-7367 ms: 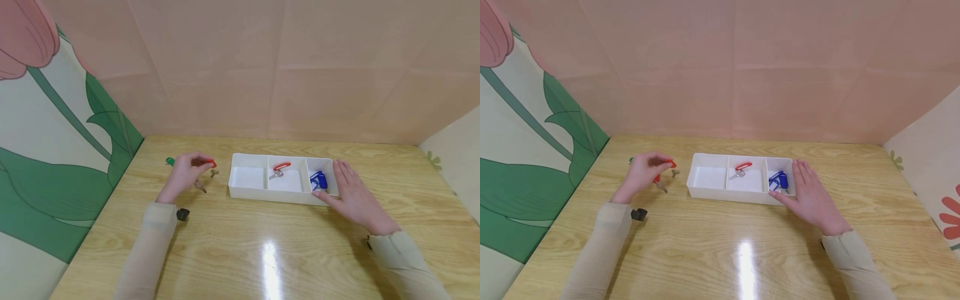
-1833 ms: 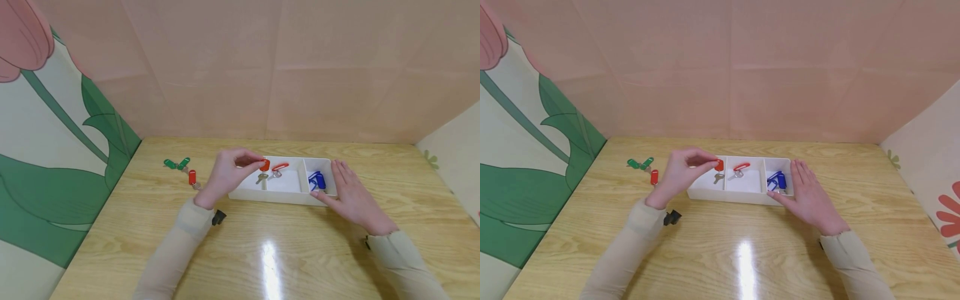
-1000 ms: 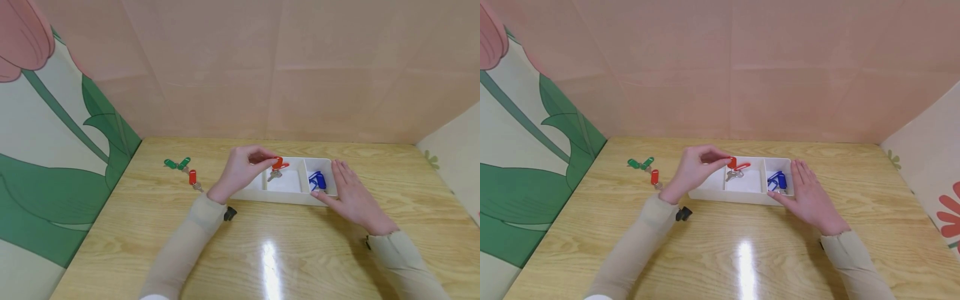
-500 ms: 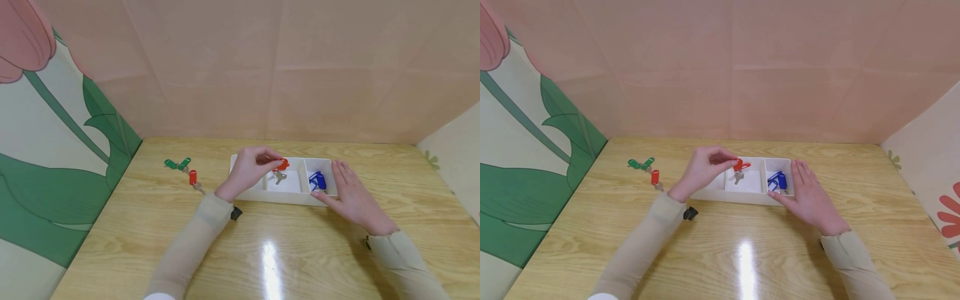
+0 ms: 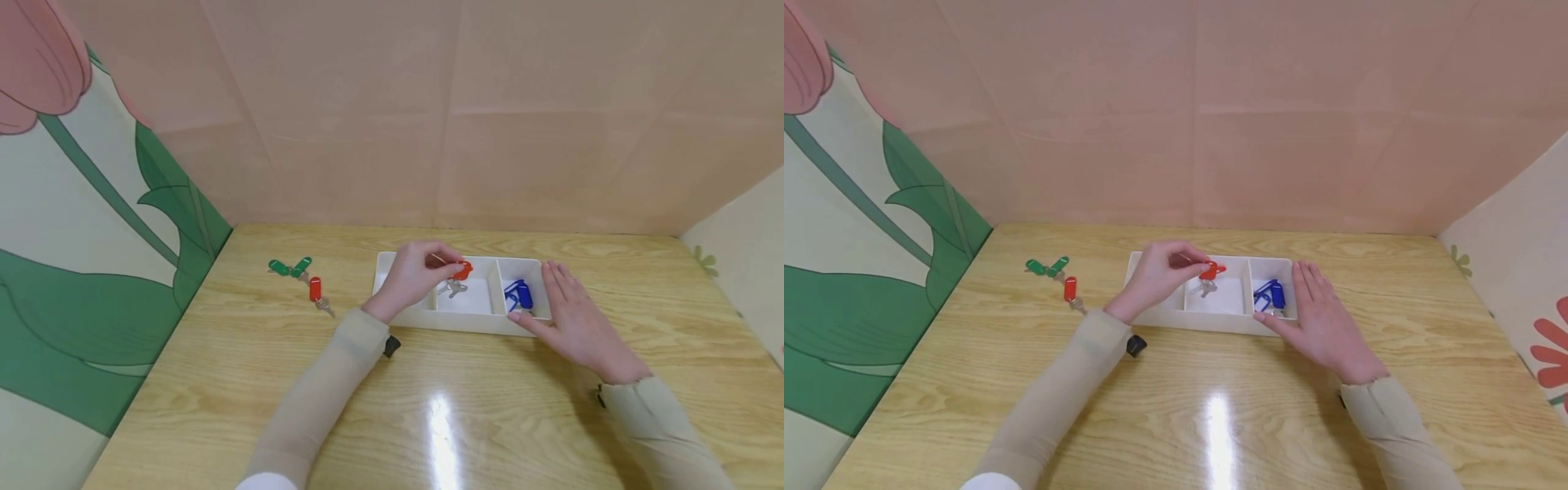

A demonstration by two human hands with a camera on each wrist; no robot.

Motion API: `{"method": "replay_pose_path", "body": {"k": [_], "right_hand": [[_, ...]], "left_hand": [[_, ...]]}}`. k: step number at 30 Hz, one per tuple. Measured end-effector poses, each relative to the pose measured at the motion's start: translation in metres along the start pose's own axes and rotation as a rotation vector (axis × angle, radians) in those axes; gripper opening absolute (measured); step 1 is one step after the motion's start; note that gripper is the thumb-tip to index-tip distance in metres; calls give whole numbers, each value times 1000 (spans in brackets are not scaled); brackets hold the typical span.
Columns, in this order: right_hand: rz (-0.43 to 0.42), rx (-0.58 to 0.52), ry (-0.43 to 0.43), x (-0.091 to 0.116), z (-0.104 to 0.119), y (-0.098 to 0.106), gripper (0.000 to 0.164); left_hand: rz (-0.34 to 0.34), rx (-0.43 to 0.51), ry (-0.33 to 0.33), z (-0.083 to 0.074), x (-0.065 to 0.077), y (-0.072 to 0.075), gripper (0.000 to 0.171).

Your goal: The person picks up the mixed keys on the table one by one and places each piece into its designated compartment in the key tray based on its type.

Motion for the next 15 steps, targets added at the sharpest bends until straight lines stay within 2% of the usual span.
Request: {"method": "replay_pose_path", "body": {"k": [4, 11, 15], "right_hand": [[-3, -1, 5, 0, 0, 1, 108], [-2, -5, 0, 0, 1, 0, 108], [9, -6, -11, 0, 1, 0, 108]], "left_hand": [[6, -26, 8, 5, -4, -4, 10], [14, -116, -29, 4, -6, -6, 32], [28, -117, -22, 7, -3, -5, 32]]}}
Point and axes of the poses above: each hand's wrist, its own x-axis away from the middle knuckle, its own y-axis out of the back of the hand, z = x × y, the point moved 8 cm from there along -x, towards the middle knuckle, and after that the axes turned 3 degrees about -y, right-handed, at the moved point
